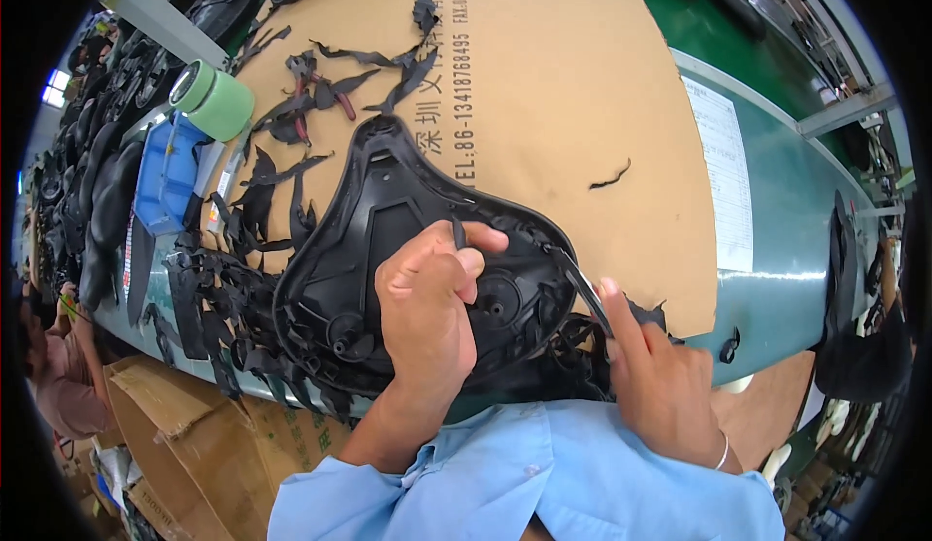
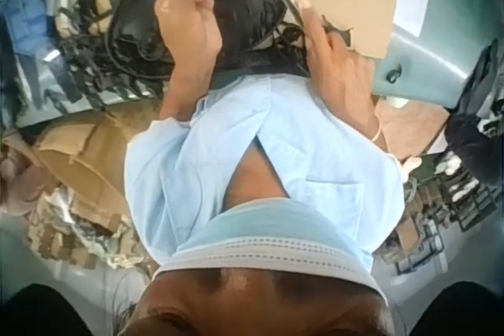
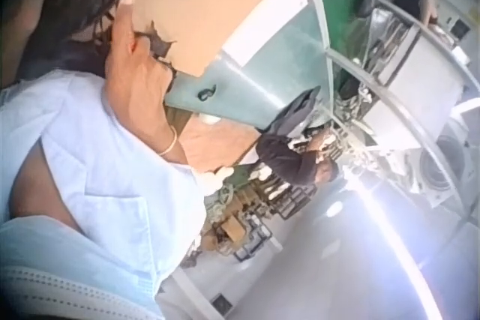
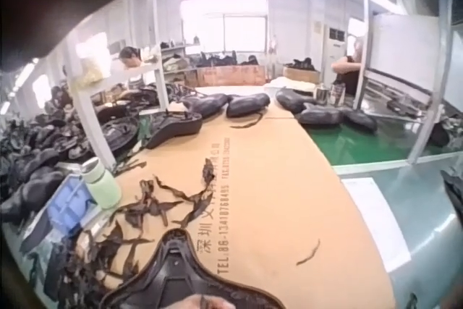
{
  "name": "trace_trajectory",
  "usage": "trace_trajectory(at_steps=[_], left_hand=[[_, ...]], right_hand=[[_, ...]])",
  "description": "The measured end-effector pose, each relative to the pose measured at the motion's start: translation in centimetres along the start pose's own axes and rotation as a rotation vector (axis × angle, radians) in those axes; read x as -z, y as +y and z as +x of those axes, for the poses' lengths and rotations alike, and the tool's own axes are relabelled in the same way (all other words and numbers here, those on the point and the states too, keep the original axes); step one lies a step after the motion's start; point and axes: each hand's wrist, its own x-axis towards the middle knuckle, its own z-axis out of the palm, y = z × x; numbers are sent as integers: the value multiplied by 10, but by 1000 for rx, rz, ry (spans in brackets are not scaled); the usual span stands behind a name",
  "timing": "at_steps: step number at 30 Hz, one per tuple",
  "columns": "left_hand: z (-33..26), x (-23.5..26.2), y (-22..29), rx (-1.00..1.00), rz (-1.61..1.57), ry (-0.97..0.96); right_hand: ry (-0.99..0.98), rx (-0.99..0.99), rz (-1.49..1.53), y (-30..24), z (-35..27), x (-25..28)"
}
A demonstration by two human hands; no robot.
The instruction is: The worker uses a utility knife to trim excess material from the edges of bicycle seats on a production line.
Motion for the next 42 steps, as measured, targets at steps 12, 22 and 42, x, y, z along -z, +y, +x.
trace_trajectory(at_steps=[12, 22, 42], left_hand=[[8, -4, -2, -458, 1657, -292], [25, 1, 9, 205, 357, -45], [138, 16, 66, -14, 146, -159]], right_hand=[[72, 52, 448, 25, 36, -22], [-6, -4, 54, -8, 15, -12], [-50, -5, -100, -1, 86, -9]])
